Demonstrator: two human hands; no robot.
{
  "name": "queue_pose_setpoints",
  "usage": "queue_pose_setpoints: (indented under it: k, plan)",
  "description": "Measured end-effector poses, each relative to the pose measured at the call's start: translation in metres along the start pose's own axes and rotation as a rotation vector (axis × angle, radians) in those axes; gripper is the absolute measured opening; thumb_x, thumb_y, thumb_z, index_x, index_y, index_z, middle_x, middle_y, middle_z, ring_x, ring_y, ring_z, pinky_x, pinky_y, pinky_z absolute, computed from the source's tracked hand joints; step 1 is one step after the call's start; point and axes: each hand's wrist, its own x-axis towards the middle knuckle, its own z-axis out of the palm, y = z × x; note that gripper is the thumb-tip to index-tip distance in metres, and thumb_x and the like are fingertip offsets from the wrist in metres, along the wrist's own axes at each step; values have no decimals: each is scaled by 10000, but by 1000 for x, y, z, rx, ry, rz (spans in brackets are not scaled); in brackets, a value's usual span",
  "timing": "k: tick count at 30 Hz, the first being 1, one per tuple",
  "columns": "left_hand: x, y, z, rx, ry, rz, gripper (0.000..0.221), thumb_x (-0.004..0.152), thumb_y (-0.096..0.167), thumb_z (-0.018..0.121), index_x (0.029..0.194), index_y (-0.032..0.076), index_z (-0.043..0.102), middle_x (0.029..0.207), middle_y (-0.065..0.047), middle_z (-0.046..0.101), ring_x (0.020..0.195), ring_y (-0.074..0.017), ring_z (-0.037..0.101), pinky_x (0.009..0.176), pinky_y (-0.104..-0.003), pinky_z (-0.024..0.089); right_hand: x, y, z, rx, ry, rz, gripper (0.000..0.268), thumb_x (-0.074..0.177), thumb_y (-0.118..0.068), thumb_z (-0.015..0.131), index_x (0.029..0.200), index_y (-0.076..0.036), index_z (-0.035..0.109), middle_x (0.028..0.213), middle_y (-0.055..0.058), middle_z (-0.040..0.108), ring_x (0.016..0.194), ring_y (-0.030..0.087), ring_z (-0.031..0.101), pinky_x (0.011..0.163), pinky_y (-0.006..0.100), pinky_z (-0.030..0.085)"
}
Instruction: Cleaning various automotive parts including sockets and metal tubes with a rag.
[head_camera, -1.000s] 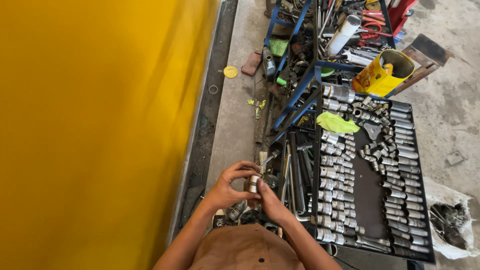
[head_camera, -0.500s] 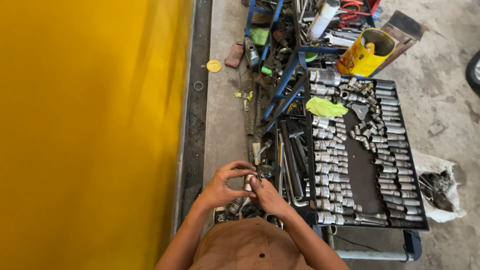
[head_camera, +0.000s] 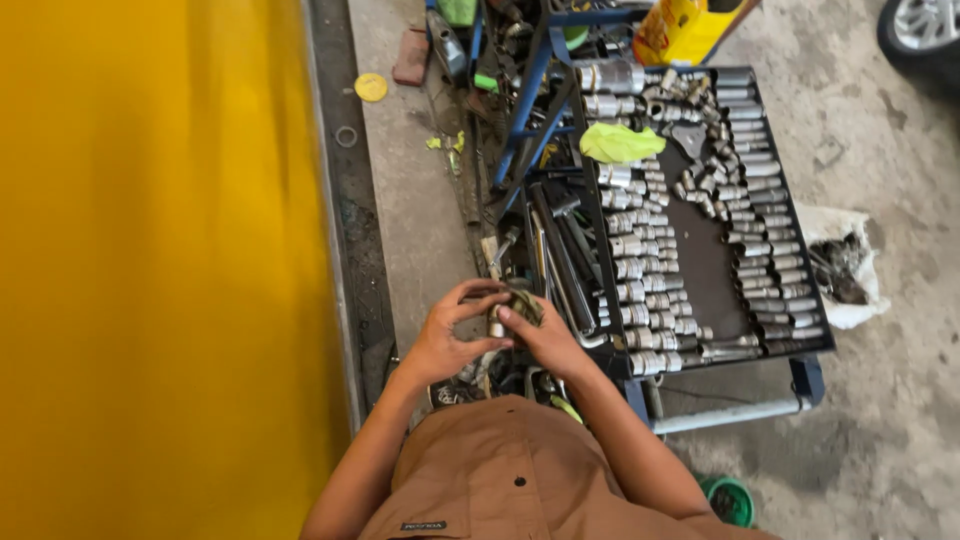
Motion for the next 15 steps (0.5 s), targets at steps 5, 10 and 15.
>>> queue_pose_setpoints:
  k: [5, 10, 15]
  plan:
    - [18, -1, 11, -33, -7, 29, 587, 780, 130, 895, 1322, 59, 680, 1334, -130, 624, 1233, -279, 634, 1043, -384, 532, -10, -10, -4, 31, 198, 39, 314, 987, -347, 657, 1102, -57, 691, 859, -46, 653, 735, 51, 557, 618, 222, 449]
    - [37, -18, 39, -156, 2, -175, 384, 851, 58, 841, 1223, 42, 747, 1179, -94, 692, 925, -175, 725, 808, -296, 632, -23, -7, -29, 71, 467, 51, 293, 1037, -345, 647, 1024, -56, 691, 731, -46, 560, 617, 63, 462, 534, 231, 364]
    - [68, -30, 72, -235, 66, -91, 298, 878, -10, 805, 1168, -11, 738, 1160, -95, 703, 934, -137, 729, 835, -292, 665, -23, -18, -67, -253, 532, -138, 273, 1042, -291, 662, 1035, -20, 699, 806, -69, 623, 717, 29, 508, 616, 218, 425]
